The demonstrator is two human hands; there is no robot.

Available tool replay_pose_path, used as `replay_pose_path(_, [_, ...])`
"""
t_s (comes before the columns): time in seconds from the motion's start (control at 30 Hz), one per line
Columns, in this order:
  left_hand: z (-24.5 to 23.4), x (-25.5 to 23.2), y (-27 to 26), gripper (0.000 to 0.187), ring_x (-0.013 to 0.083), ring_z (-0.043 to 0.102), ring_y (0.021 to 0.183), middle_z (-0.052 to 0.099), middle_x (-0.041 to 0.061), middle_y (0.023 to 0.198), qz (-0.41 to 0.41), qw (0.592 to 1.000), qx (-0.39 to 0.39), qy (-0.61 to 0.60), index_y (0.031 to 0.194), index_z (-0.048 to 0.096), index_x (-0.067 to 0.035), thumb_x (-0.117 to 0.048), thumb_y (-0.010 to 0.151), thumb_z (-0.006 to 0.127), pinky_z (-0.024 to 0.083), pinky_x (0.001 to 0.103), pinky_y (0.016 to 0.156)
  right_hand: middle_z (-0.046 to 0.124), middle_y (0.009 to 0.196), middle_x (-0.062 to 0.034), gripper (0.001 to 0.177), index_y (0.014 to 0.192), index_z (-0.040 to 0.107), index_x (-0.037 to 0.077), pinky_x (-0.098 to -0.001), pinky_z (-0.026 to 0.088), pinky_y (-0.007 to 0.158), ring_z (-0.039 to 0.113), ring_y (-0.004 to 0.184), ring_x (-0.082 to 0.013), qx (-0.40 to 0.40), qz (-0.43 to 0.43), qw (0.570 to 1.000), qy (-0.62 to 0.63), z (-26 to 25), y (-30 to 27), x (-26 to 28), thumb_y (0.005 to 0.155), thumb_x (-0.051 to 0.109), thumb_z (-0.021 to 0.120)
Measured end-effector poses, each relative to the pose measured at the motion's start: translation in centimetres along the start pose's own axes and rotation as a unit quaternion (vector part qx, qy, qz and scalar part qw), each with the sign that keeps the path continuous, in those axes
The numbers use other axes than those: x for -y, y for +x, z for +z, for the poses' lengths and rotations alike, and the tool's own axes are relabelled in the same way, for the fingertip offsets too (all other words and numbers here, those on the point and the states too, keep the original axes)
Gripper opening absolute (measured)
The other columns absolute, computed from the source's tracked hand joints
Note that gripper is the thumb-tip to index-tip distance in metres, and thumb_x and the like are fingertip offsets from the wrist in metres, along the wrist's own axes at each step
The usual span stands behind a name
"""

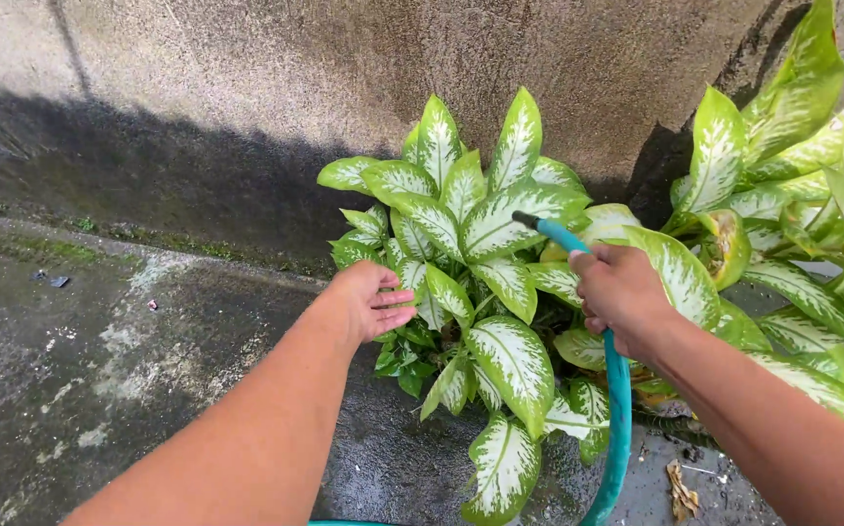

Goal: Watering various potted plants in a garden using a hose while manually adjusting leaves

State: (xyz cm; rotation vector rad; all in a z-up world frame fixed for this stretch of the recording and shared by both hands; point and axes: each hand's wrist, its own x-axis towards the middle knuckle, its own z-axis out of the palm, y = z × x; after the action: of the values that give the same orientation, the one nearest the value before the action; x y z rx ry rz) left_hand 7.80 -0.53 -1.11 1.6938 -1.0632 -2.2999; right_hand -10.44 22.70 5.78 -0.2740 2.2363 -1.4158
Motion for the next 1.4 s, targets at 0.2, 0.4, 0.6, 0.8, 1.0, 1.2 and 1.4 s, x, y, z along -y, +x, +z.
replay_pose_path(0.2, [0.6, 0.8, -2.2, 0.022, 0.0354, 0.072, 0.105, 0.074, 0.017, 0.107, 0.024, 0.999, -0.020, 0.022, 0.118, 0.060, -0.007, -0.018, 0.101, 0.050, 0.064, 0.047, 0.092, 0.045, 0.064, -0.0104, 0.036, 0.123, 0.060, -0.010, -0.0277, 0.029, 0.039, 0.039, 0.048, -0.0143, 0.069, -0.003, 0.998, 0.003, -1.9, -0.6, 0.3, 0.098, 0.015, 0.054])
replay_pose_path(0.4, [1.0, 4.1, -4.3, 0.034, 0.0362, 0.065, 0.123, 0.069, 0.018, 0.127, 0.009, 0.998, -0.041, 0.037, 0.131, 0.055, -0.008, -0.025, 0.103, 0.049, 0.055, 0.046, 0.104, 0.050, 0.071, -0.0103, 0.045, 0.135, 0.050, -0.010, -0.0266, 0.034, 0.040, 0.048, 0.053, -0.0150, 0.123, 0.024, 0.992, 0.005, -4.1, -0.5, -1.6, 0.097, 0.014, 0.054])
replay_pose_path(0.6, [3.1, 9.4, -3.6, 0.039, 0.0355, 0.062, 0.127, 0.067, 0.019, 0.131, 0.013, 0.997, -0.037, 0.063, 0.131, 0.055, -0.013, -0.034, 0.098, 0.055, 0.054, 0.044, 0.105, 0.051, 0.075, -0.0130, 0.049, 0.139, 0.045, -0.011, -0.0260, 0.034, 0.039, 0.044, 0.054, -0.0144, 0.157, -0.008, 0.988, -0.002, -5.7, -1.9, -4.5, 0.097, 0.014, 0.053])
replay_pose_path(0.8, [6.9, 11.9, -1.1, 0.087, 0.0439, 0.049, 0.138, 0.057, 0.027, 0.143, 0.056, 0.974, -0.087, 0.200, 0.152, 0.047, -0.013, -0.053, 0.082, 0.079, 0.043, 0.056, 0.111, 0.049, 0.071, -0.0100, 0.046, 0.135, 0.055, -0.010, -0.0254, 0.033, 0.037, 0.040, 0.048, -0.0119, 0.126, -0.046, 0.991, 0.015, -5.3, -0.7, -7.4, 0.098, 0.017, 0.052])
replay_pose_path(1.0, [8.7, 13.4, 1.4, 0.103, 0.0437, 0.040, 0.146, 0.040, 0.024, 0.158, 0.152, 0.960, -0.071, 0.223, 0.157, 0.037, -0.004, -0.035, 0.074, 0.090, 0.034, 0.064, 0.114, 0.045, 0.064, -0.0068, 0.035, 0.123, 0.065, -0.005, -0.0240, 0.030, 0.035, 0.040, 0.046, -0.0103, 0.089, -0.138, 0.986, 0.002, -2.8, 1.5, -9.2, 0.095, 0.011, 0.051])
replay_pose_path(1.2, [9.5, 14.4, 0.7, 0.075, 0.0355, 0.067, 0.115, 0.061, 0.023, 0.136, 0.131, 0.963, -0.063, 0.226, 0.152, 0.038, -0.011, -0.020, 0.087, 0.077, 0.059, 0.040, 0.097, 0.041, 0.069, -0.0043, 0.018, 0.096, 0.061, 0.009, -0.0301, 0.019, 0.042, 0.027, 0.051, -0.0136, 0.122, -0.183, 0.974, -0.053, 0.3, 3.5, -13.1, 0.108, 0.018, 0.051])
replay_pose_path(1.4, [7.9, 14.0, 5.0, 0.022, 0.0216, 0.063, 0.077, 0.066, 0.012, 0.103, 0.270, 0.960, -0.016, 0.075, 0.110, 0.065, -0.001, -0.008, 0.092, 0.075, 0.061, 0.024, 0.054, 0.049, 0.070, -0.0089, 0.021, 0.112, 0.071, 0.006, -0.0371, 0.031, 0.037, 0.037, 0.049, -0.0200, 0.032, -0.274, 0.957, -0.085, 2.6, 7.3, -20.8, 0.110, 0.021, 0.055])
